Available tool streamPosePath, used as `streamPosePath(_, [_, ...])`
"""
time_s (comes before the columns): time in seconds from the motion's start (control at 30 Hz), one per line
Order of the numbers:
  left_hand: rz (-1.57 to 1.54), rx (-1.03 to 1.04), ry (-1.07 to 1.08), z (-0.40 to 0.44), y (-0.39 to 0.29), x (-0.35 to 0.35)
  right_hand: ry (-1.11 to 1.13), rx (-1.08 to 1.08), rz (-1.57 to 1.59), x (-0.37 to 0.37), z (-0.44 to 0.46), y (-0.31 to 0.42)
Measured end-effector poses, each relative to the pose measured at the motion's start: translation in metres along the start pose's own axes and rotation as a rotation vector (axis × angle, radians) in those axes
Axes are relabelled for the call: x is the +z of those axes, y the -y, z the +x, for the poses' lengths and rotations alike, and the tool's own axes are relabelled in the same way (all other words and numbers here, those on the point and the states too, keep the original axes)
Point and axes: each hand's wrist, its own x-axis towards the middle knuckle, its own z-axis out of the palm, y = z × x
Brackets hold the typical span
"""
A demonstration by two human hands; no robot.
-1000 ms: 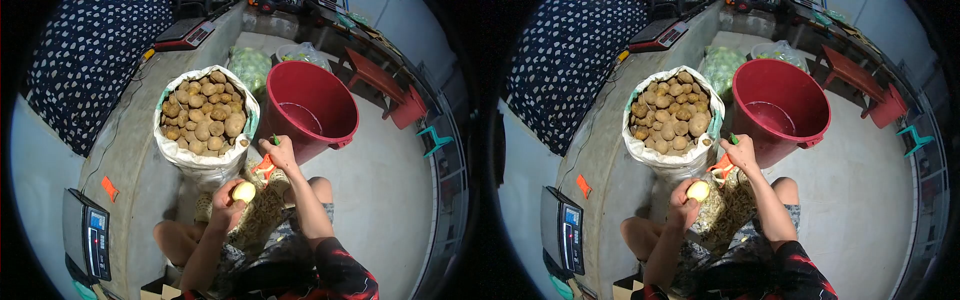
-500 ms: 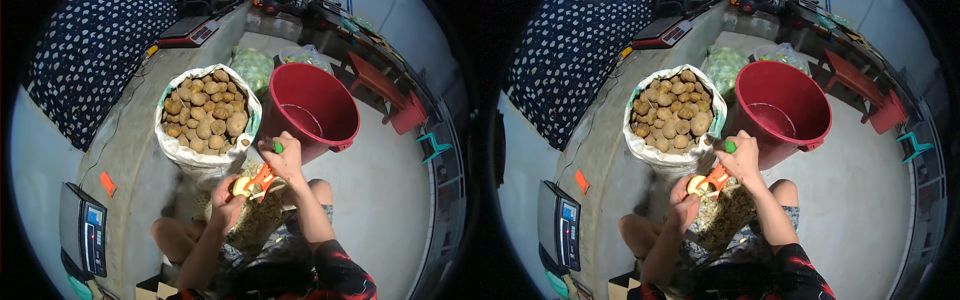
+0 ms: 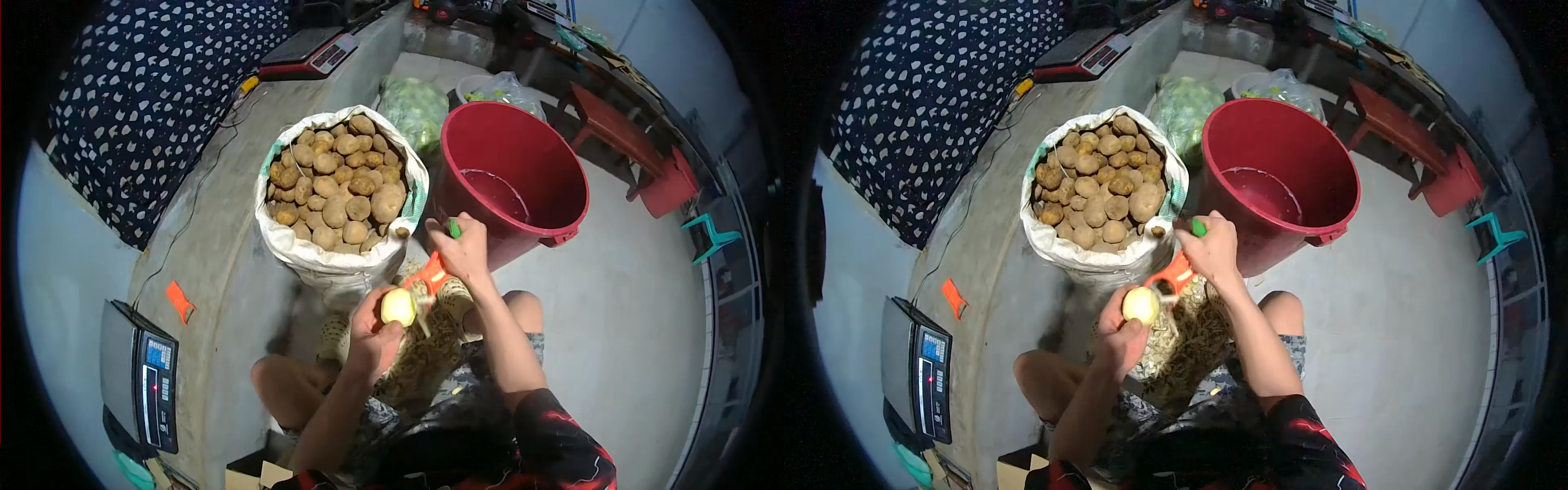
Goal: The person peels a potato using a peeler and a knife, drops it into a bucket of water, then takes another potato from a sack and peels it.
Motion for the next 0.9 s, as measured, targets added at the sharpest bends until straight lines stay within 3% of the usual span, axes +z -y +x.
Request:
streamPosePath(0.07, [-0.056, -0.01, 0.034, 0.003, -0.001, 0.002, 0.16, 0.422, 0.2, 0.008, 0.001, -0.022])
streamPosePath(0.1, [-0.033, 0.004, 0.006, 0.004, -0.004, 0.007, 0.158, 0.419, 0.202, 0.004, -0.001, -0.012])
streamPosePath(0.2, [0.01, 0.02, -0.056, 0.001, -0.002, 0.008, 0.034, -0.129, -0.055, -0.01, -0.01, 0.028])
streamPosePath(0.37, [-0.059, -0.037, -0.015, 0.004, 0.004, -0.007, 0.091, 0.144, 0.13, 0.012, -0.002, -0.018])
streamPosePath(0.43, [-0.059, -0.062, -0.018, 0.004, -0.004, 0.0, 0.192, 0.419, 0.259, 0.011, -0.001, -0.008])
streamPosePath(0.5, [0.006, -0.023, -0.026, 0.004, -0.005, 0.003, 0.225, 0.336, 0.161, -0.001, -0.005, 0.009])
streamPosePath(0.57, [0.042, -0.009, -0.038, 0.003, -0.001, 0.001, 0.073, -0.098, -0.07, -0.008, -0.009, 0.024])
streamPosePath(0.63, [0.084, -0.003, -0.031, 0.003, -0.003, 0.002, 0.087, -0.073, -0.1, -0.005, -0.004, 0.009])
streamPosePath(0.7, [-0.043, -0.074, -0.025, 0.001, -0.009, 0.006, 0.066, 0.143, -0.023, 0.008, 0.003, -0.011])
streamPosePath(0.73, [-0.039, -0.076, -0.02, 0.001, -0.01, 0.008, 0.176, 0.356, 0.057, 0.001, 0.003, -0.01])
streamPosePath(0.9, [0.098, -0.016, -0.093, 0.002, -0.008, 0.012, 0.153, 0.127, 0.087, -0.009, -0.006, 0.023])
